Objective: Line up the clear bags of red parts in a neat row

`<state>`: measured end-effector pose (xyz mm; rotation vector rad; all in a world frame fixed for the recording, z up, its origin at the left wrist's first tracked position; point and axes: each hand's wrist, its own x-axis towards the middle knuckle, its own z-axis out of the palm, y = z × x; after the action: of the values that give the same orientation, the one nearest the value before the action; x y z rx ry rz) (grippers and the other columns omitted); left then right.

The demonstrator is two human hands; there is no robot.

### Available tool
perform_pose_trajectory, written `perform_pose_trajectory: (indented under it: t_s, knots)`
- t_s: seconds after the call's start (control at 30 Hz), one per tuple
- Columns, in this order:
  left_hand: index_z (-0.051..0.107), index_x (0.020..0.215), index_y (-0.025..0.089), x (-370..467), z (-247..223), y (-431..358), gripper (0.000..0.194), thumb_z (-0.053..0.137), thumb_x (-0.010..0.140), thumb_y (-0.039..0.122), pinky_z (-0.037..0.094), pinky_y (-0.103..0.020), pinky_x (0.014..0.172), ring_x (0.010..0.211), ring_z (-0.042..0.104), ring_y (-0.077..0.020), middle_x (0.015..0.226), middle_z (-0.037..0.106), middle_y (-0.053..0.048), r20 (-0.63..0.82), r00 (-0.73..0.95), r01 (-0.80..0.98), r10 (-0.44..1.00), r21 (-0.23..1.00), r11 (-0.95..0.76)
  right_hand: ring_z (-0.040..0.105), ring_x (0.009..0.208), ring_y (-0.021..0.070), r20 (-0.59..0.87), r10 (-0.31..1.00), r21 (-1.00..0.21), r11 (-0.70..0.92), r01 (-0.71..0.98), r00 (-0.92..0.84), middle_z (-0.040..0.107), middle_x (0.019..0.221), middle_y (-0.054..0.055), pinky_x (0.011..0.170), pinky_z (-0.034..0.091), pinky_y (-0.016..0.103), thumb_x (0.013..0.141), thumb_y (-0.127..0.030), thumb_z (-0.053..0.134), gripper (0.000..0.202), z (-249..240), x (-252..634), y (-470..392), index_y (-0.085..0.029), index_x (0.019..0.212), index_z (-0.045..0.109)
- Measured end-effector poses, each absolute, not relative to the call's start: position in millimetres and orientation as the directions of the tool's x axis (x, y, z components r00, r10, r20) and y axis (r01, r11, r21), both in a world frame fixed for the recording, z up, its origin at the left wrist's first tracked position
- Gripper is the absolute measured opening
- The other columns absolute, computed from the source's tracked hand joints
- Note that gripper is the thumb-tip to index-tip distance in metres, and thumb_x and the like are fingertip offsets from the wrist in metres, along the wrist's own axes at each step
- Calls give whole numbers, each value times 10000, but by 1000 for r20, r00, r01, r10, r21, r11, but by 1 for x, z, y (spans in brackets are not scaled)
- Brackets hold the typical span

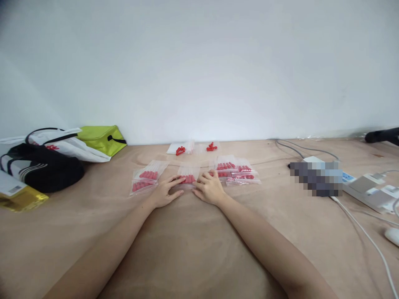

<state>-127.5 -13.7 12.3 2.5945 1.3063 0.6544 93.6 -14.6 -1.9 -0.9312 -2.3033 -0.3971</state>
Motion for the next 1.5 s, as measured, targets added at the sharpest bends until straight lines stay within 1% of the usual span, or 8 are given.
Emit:
perform_pose_trajectory:
  t_s: [0.23,0.37,0.47,0.7,0.83,1.03,1.33,1.5]
  knots:
    - [509,1144,217,-111,2,-9,381,512,780,330,432,-344,899,1053,502,-198,1161,507,-77,427,503,715,751,283,-640,430,784,145,637,550,62,662,747,-540,596,705,17,814,178,371,810,-231,435,191,0,95,-13,-203,759,617]
    - [597,995,212,-111,2,-4,236,445,831,285,481,-301,808,900,577,-155,974,606,-51,539,564,672,626,141,-727,441,761,137,652,615,-27,603,797,-443,600,714,22,806,193,355,817,-245,436,198,-1,103,-13,-184,732,604]
    - [622,899,208,-113,2,-1,253,377,865,259,495,-271,734,809,600,-136,873,636,-34,536,651,634,537,4,-773,448,752,131,657,628,-53,590,806,-417,605,720,17,806,195,350,821,-247,439,196,-2,108,-13,-192,731,604]
    - [620,819,202,-116,-1,1,292,338,879,248,474,-211,620,717,605,-108,835,644,-19,483,676,678,556,-111,-727,436,750,130,658,518,108,653,750,-546,594,658,-2,849,171,379,826,-273,450,216,1,118,-10,-209,688,604]
    - [618,815,196,-117,0,1,285,343,877,235,466,-211,612,715,605,-110,844,646,-19,486,688,667,539,-131,-734,424,727,118,643,477,196,654,731,-599,570,612,-6,854,176,384,834,-175,404,264,1,119,-9,-187,636,579]
    - [624,783,188,-117,4,0,295,344,873,222,460,-222,619,719,606,-122,817,648,-26,456,695,674,556,-141,-725,418,730,116,638,471,209,656,725,-610,560,616,-6,867,162,396,803,-122,396,254,0,119,-9,-172,610,554]
    - [611,869,194,-113,6,-1,253,364,876,250,470,-234,678,771,603,-129,867,642,-20,454,665,672,593,-18,-740,421,754,127,683,481,130,660,740,-549,592,677,-4,828,182,367,817,-238,445,186,1,95,-12,-226,743,616]
    - [613,863,198,-114,2,2,249,372,872,261,470,-229,673,762,601,-126,856,638,-25,469,659,655,589,29,-755,403,729,126,678,476,122,678,724,-560,580,668,2,798,194,348,812,-243,448,212,-3,67,-3,-219,682,614]
